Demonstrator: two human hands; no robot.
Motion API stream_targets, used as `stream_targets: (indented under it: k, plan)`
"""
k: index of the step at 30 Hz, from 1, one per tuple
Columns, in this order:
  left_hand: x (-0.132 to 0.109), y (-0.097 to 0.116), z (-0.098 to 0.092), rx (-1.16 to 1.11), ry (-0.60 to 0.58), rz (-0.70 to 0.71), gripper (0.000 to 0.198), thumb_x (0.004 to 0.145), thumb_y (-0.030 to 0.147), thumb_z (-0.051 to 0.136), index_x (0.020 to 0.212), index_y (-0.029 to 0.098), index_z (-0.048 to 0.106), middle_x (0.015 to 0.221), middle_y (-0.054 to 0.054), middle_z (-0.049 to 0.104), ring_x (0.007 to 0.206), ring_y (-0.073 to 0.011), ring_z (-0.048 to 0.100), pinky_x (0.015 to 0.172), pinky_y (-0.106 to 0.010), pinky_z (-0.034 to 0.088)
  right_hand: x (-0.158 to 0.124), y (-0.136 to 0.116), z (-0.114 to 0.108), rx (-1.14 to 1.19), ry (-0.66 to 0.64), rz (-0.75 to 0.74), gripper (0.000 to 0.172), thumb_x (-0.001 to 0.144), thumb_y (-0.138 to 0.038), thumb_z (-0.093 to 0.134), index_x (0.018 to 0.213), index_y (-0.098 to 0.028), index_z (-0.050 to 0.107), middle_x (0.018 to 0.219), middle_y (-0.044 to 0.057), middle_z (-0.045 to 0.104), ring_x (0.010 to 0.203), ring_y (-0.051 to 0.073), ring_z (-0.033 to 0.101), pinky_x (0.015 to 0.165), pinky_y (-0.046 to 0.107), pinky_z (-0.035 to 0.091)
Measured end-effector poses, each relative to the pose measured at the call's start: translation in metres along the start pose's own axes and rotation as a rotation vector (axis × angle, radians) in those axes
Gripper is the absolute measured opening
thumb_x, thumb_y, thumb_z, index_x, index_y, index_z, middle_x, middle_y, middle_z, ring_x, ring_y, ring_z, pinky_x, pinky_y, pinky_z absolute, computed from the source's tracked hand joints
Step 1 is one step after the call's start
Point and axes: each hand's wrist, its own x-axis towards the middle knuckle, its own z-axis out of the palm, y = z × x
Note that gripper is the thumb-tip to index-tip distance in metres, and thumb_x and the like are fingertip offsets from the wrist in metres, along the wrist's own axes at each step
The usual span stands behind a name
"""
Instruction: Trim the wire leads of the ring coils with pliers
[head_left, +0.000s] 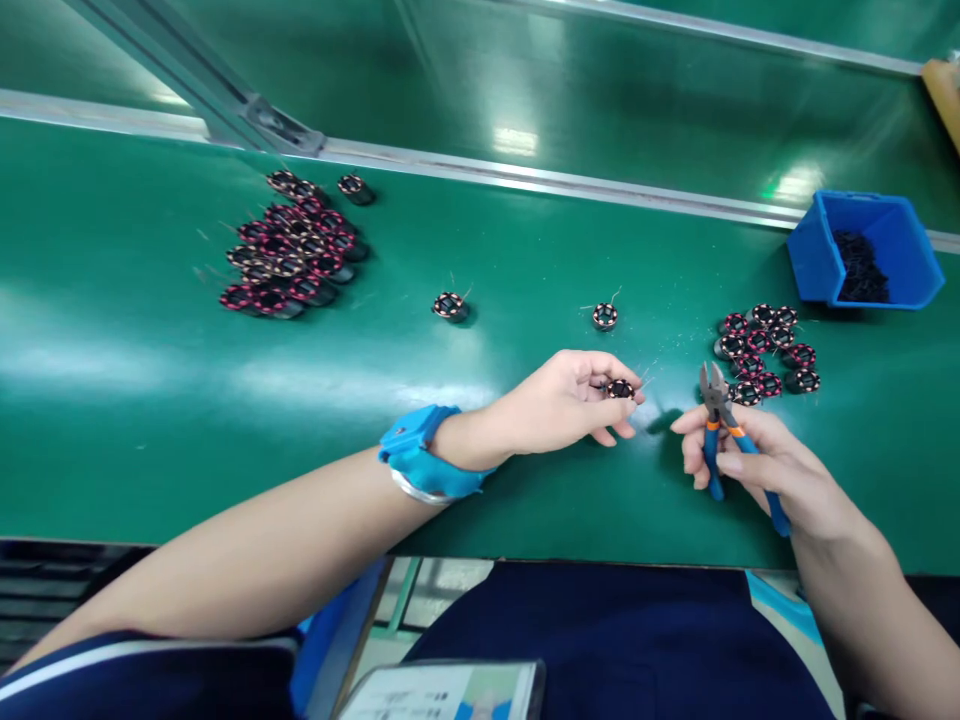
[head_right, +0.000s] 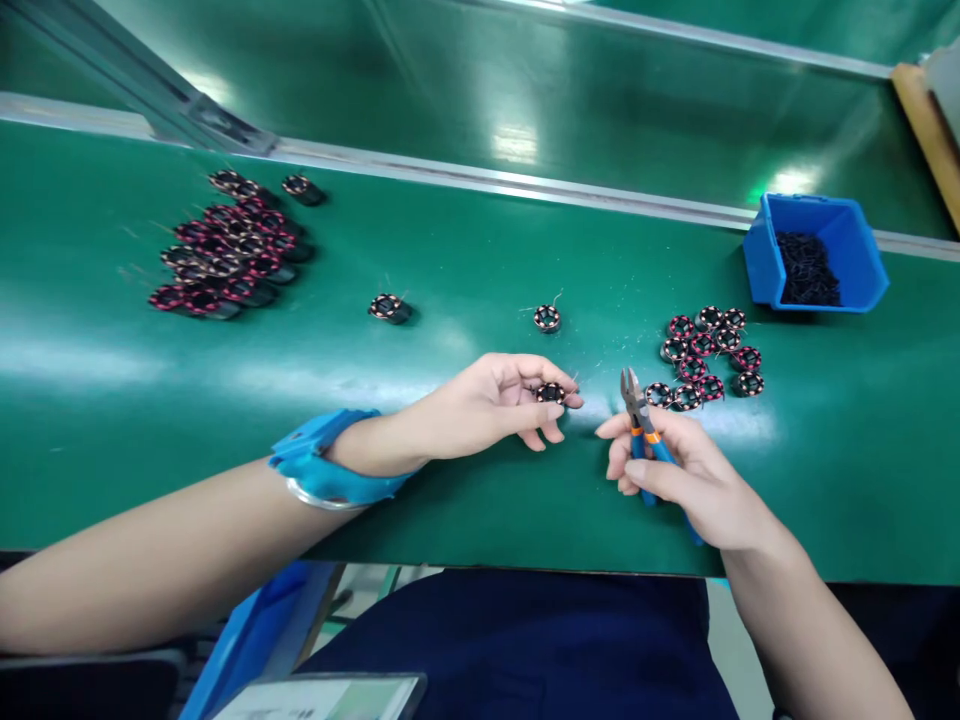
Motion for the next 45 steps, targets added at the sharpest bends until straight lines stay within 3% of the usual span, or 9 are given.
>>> stream_targets:
  k: [7, 17, 45]
  plan:
    - [0.0, 0.003, -0.004, 0.015, -0.078, -0.07, 0.034, 0.068, 0.015, 0.075, 0.094, 0.008, 0.054, 0.074, -0.005, 0.068, 0.064, -0.0158, 0.07, 0.055, -0.019, 0.057, 0.002, -0.017, -0.007, -0.092, -0.183, 0.26, 0.037, 0.079, -0.024, 0.051, 0.114, -0.01, 0.055, 0.078, 0.002, 0.053, 0.065, 0.009, 0.058, 0.063, 0.023, 0.05]
    - [0.001, 0.001, -0.01, 0.057, -0.207, -0.045, 0.038, 0.073, 0.019, 0.075, 0.106, 0.01, 0.058, 0.081, -0.003, 0.068, 0.069, -0.0149, 0.07, 0.056, -0.019, 0.057, 0.017, -0.021, -0.012, -0.244, -0.382, 0.401, 0.038, 0.088, -0.028, 0.048, 0.12, -0.008, 0.051, 0.066, 0.0, 0.055, 0.057, 0.009, 0.056, 0.06, 0.024, 0.048]
    - [-0.002, 0.002, -0.011, 0.102, -0.285, -0.004, 0.033, 0.075, 0.021, 0.073, 0.103, 0.011, 0.06, 0.081, -0.002, 0.067, 0.066, -0.0124, 0.068, 0.056, -0.018, 0.055, 0.02, -0.022, -0.01, -0.336, -0.417, 0.392, 0.035, 0.092, -0.027, 0.046, 0.122, -0.01, 0.05, 0.066, -0.001, 0.054, 0.056, 0.007, 0.054, 0.058, 0.021, 0.046]
